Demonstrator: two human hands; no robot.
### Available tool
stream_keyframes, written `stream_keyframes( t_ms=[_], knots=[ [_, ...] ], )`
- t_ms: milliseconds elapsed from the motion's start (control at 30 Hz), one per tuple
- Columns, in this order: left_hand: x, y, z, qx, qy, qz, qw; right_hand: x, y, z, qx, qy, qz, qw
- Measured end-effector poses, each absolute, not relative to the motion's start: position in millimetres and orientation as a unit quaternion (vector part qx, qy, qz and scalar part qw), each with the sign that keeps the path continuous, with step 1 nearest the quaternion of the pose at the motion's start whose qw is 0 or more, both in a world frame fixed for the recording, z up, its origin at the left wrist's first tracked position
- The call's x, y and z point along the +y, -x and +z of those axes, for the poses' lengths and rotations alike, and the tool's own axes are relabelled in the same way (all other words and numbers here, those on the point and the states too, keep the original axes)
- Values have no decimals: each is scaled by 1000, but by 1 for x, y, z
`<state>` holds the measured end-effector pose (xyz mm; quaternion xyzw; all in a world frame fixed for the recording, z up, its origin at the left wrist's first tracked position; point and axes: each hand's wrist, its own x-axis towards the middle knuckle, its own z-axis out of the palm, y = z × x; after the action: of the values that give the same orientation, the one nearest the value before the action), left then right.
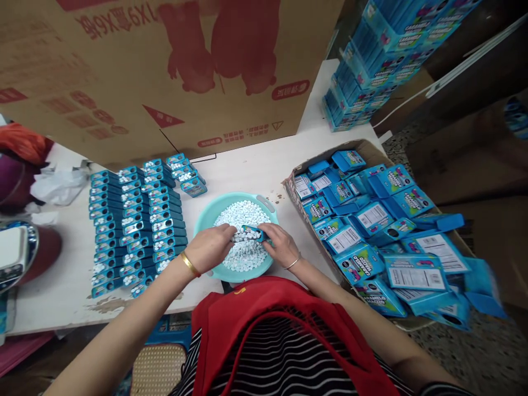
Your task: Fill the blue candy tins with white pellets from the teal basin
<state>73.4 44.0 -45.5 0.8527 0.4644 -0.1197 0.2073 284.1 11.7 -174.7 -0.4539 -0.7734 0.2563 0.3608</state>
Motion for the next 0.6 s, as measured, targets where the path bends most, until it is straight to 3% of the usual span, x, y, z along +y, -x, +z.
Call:
stream_keyframes(
  t_ms=[300, 433, 600],
  knots=[
    [39, -83, -21, 482, -860, -107, 132, 12, -285, -178, -759, 452, 275, 380],
    [59, -32, -78, 545, -820, -122, 123, 14, -297, -177, -719, 484, 295, 403],
    [74, -5, -178, 571, -777, -134, 228, 17, -313, -169, -680, 514, 310, 422]
  ],
)
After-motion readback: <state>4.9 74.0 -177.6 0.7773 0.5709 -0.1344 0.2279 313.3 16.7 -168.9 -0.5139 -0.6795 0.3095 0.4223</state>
